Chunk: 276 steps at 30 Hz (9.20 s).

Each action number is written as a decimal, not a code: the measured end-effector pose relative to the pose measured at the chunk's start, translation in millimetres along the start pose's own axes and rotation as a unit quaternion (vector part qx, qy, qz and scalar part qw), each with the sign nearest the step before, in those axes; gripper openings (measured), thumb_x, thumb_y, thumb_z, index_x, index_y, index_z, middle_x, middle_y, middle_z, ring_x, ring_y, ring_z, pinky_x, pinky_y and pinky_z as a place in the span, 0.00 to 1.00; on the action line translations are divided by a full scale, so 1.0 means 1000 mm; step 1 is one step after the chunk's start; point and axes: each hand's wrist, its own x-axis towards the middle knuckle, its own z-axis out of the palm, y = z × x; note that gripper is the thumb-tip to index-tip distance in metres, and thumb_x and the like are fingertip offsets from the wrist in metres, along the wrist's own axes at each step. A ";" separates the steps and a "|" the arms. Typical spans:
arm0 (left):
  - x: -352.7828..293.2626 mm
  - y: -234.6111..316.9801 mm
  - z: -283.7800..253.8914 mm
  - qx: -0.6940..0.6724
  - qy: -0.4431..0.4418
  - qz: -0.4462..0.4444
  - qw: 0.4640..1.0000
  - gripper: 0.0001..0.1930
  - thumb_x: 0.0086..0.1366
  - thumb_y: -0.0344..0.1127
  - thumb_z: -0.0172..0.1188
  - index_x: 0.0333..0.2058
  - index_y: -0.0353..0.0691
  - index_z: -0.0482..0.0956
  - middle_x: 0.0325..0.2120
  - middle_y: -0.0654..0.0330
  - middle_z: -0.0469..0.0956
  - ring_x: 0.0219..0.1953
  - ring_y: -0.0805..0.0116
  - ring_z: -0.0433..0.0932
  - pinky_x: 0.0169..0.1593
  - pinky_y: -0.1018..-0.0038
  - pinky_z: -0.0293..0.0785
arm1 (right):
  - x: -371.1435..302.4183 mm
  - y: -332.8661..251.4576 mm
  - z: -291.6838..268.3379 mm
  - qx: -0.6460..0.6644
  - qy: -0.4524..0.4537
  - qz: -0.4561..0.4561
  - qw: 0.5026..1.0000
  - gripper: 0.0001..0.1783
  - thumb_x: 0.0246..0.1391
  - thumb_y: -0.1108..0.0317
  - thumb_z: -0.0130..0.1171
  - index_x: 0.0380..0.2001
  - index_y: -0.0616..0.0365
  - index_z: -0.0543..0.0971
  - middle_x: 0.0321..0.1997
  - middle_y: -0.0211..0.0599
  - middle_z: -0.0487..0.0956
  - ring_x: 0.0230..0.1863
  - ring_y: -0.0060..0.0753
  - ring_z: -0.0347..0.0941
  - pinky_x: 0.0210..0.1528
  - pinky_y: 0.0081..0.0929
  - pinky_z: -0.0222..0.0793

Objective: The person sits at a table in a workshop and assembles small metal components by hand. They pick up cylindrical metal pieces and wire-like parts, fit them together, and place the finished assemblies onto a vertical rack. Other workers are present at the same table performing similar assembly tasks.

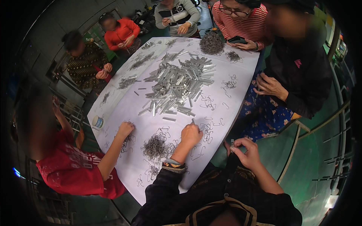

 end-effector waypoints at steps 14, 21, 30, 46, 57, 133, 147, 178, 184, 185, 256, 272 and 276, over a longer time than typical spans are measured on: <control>0.014 0.024 0.029 0.013 0.020 -0.012 1.000 0.08 0.54 0.33 0.60 0.27 0.34 0.80 0.31 0.49 0.78 0.36 0.49 0.79 0.42 0.60 0.76 | -0.003 0.003 0.004 0.016 -0.007 -0.001 1.000 0.07 0.47 0.72 0.65 0.29 0.61 0.78 0.26 0.33 0.78 0.27 0.26 0.71 0.28 0.23 0.66; 0.020 0.030 0.032 0.061 -0.021 -0.002 0.998 0.08 0.55 0.28 0.55 0.32 0.30 0.79 0.36 0.44 0.78 0.38 0.46 0.79 0.45 0.59 0.75 | -0.002 0.003 0.002 0.005 -0.003 -0.006 1.000 0.07 0.46 0.72 0.65 0.29 0.61 0.78 0.27 0.34 0.79 0.29 0.30 0.73 0.30 0.25 0.67; -0.002 0.014 -0.007 -0.171 0.028 -0.009 0.985 0.06 0.58 0.26 0.57 0.34 0.31 0.78 0.28 0.45 0.79 0.32 0.47 0.79 0.40 0.61 0.75 | -0.005 0.010 0.006 -0.005 -0.007 0.002 1.000 0.07 0.47 0.70 0.64 0.29 0.60 0.79 0.27 0.34 0.79 0.29 0.31 0.73 0.25 0.25 0.66; -0.070 0.070 -0.054 -0.770 -0.166 -0.018 0.616 0.04 0.64 0.26 0.57 0.38 0.36 0.75 0.32 0.64 0.75 0.29 0.81 0.67 0.32 0.84 0.62 | -0.004 0.005 0.022 0.005 -0.036 0.021 0.999 0.07 0.48 0.70 0.63 0.30 0.61 0.78 0.27 0.36 0.79 0.30 0.33 0.74 0.29 0.28 0.68; -0.070 0.073 -0.041 -0.779 -0.175 -0.011 0.602 0.05 0.66 0.28 0.55 0.40 0.38 0.73 0.38 0.62 0.74 0.37 0.76 0.71 0.44 0.78 0.67 | -0.001 0.003 0.022 -0.021 -0.073 -0.012 0.997 0.08 0.49 0.68 0.64 0.30 0.61 0.78 0.28 0.38 0.80 0.31 0.35 0.75 0.30 0.29 0.69; -0.116 0.094 -0.027 -0.399 0.138 0.108 0.900 0.04 0.61 0.25 0.58 0.34 0.35 0.73 0.29 0.52 0.78 0.31 0.53 0.79 0.35 0.65 0.74 | 0.024 -0.009 0.028 0.182 -0.102 0.127 0.970 0.14 0.50 0.76 0.64 0.41 0.66 0.76 0.25 0.28 0.80 0.26 0.11 0.70 0.28 0.10 0.63; -0.106 0.076 -0.040 -0.399 0.031 0.133 0.907 0.07 0.59 0.25 0.61 0.37 0.35 0.75 0.32 0.51 0.79 0.33 0.53 0.79 0.37 0.67 0.75 | 0.014 -0.009 0.028 0.160 -0.078 0.109 0.978 0.12 0.50 0.76 0.63 0.39 0.62 0.76 0.29 0.28 0.80 0.28 0.12 0.72 0.29 0.11 0.63; -0.055 0.005 -0.076 -0.669 -0.156 -0.049 0.725 0.04 0.60 0.25 0.61 0.35 0.35 0.78 0.28 0.59 0.80 0.26 0.77 0.74 0.30 0.83 0.68 | 0.003 -0.002 0.033 0.037 -0.047 0.033 0.998 0.11 0.48 0.73 0.63 0.38 0.56 0.79 0.30 0.35 0.82 0.30 0.31 0.78 0.29 0.25 0.68; -0.067 0.051 -0.065 -0.719 -0.165 0.033 0.674 0.04 0.61 0.24 0.60 0.35 0.35 0.77 0.33 0.67 0.75 0.35 0.81 0.71 0.40 0.84 0.66 | 0.003 -0.006 0.031 0.021 -0.067 0.028 0.997 0.11 0.48 0.73 0.62 0.37 0.57 0.78 0.30 0.37 0.82 0.31 0.36 0.79 0.36 0.30 0.70; -0.067 0.052 -0.063 -0.718 -0.163 0.022 0.676 0.04 0.61 0.24 0.60 0.35 0.35 0.77 0.33 0.66 0.75 0.36 0.81 0.71 0.42 0.83 0.67 | 0.003 -0.008 0.030 0.022 -0.070 0.028 0.997 0.11 0.48 0.73 0.62 0.37 0.57 0.78 0.30 0.37 0.82 0.31 0.36 0.79 0.36 0.30 0.70; -0.117 0.098 -0.044 -0.441 0.078 0.100 0.889 0.02 0.65 0.24 0.53 0.37 0.33 0.71 0.35 0.54 0.81 0.37 0.69 0.79 0.44 0.75 0.73 | 0.060 0.003 0.024 0.322 -0.172 0.196 0.910 0.13 0.58 0.73 0.57 0.46 0.66 0.74 0.33 0.39 0.81 0.26 0.18 0.74 0.27 0.15 0.70; -0.115 0.092 -0.032 -0.405 0.074 0.123 0.903 0.05 0.62 0.23 0.58 0.34 0.34 0.71 0.28 0.51 0.78 0.30 0.55 0.79 0.34 0.70 0.74 | 0.048 -0.026 0.016 0.162 -0.162 0.145 0.963 0.15 0.55 0.74 0.59 0.44 0.69 0.75 0.28 0.35 0.81 0.26 0.16 0.73 0.28 0.17 0.69; -0.114 0.092 -0.028 -0.399 0.062 0.105 0.909 0.05 0.61 0.24 0.59 0.34 0.34 0.72 0.28 0.51 0.78 0.30 0.55 0.79 0.34 0.70 0.74 | 0.035 -0.023 0.017 0.070 -0.104 0.070 0.990 0.14 0.53 0.75 0.61 0.43 0.67 0.77 0.29 0.35 0.81 0.30 0.18 0.75 0.33 0.18 0.72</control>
